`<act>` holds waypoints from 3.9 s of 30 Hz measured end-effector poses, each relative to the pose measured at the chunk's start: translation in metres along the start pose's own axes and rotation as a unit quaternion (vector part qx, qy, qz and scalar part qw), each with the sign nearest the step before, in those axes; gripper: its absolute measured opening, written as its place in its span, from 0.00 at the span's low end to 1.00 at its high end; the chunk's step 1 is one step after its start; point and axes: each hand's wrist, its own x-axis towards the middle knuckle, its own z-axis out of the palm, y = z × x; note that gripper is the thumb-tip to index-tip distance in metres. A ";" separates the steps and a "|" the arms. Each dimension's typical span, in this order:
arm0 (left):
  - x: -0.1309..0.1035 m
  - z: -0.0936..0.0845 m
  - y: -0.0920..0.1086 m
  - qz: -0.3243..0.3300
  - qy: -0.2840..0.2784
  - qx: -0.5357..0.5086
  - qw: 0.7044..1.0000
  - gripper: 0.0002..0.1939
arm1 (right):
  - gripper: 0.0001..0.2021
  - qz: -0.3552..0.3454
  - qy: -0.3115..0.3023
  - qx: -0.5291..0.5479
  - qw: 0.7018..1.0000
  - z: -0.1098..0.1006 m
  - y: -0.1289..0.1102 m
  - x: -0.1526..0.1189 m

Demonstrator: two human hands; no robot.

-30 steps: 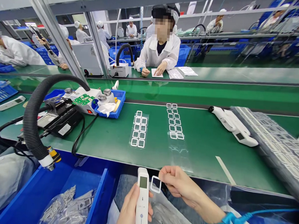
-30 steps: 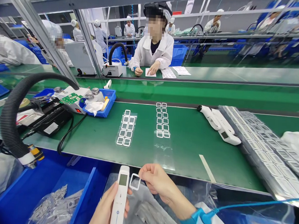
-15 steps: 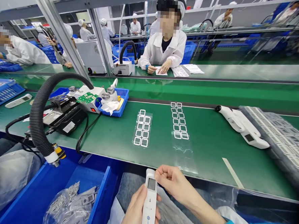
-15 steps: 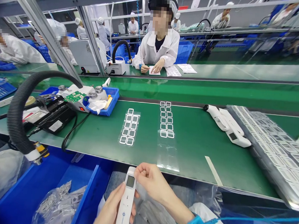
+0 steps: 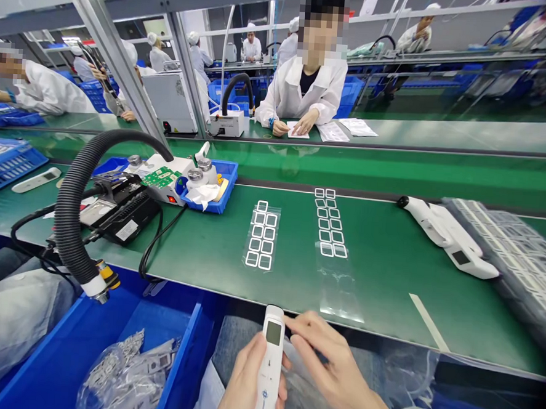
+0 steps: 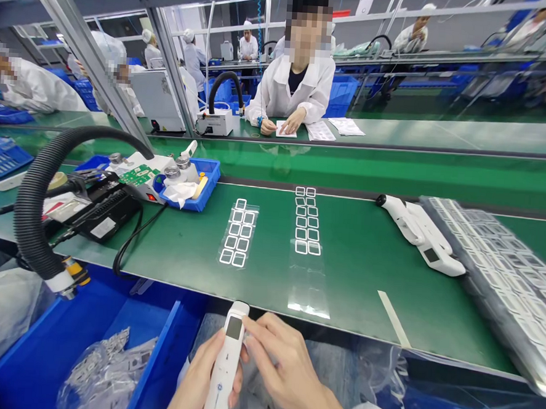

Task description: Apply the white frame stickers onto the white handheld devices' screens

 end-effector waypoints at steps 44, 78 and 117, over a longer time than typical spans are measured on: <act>0.237 -0.002 0.224 0.295 -0.053 0.290 0.909 0.13 | 0.12 0.346 0.281 -0.267 0.854 -0.217 0.228 0.323; 0.235 0.000 0.226 0.293 0.013 0.187 0.938 0.04 | 0.08 0.146 0.029 -0.069 0.986 -0.039 0.121 0.278; 0.089 0.036 0.096 0.202 -0.160 0.111 0.960 0.32 | 0.34 0.018 0.256 0.182 0.949 -0.096 -0.006 0.120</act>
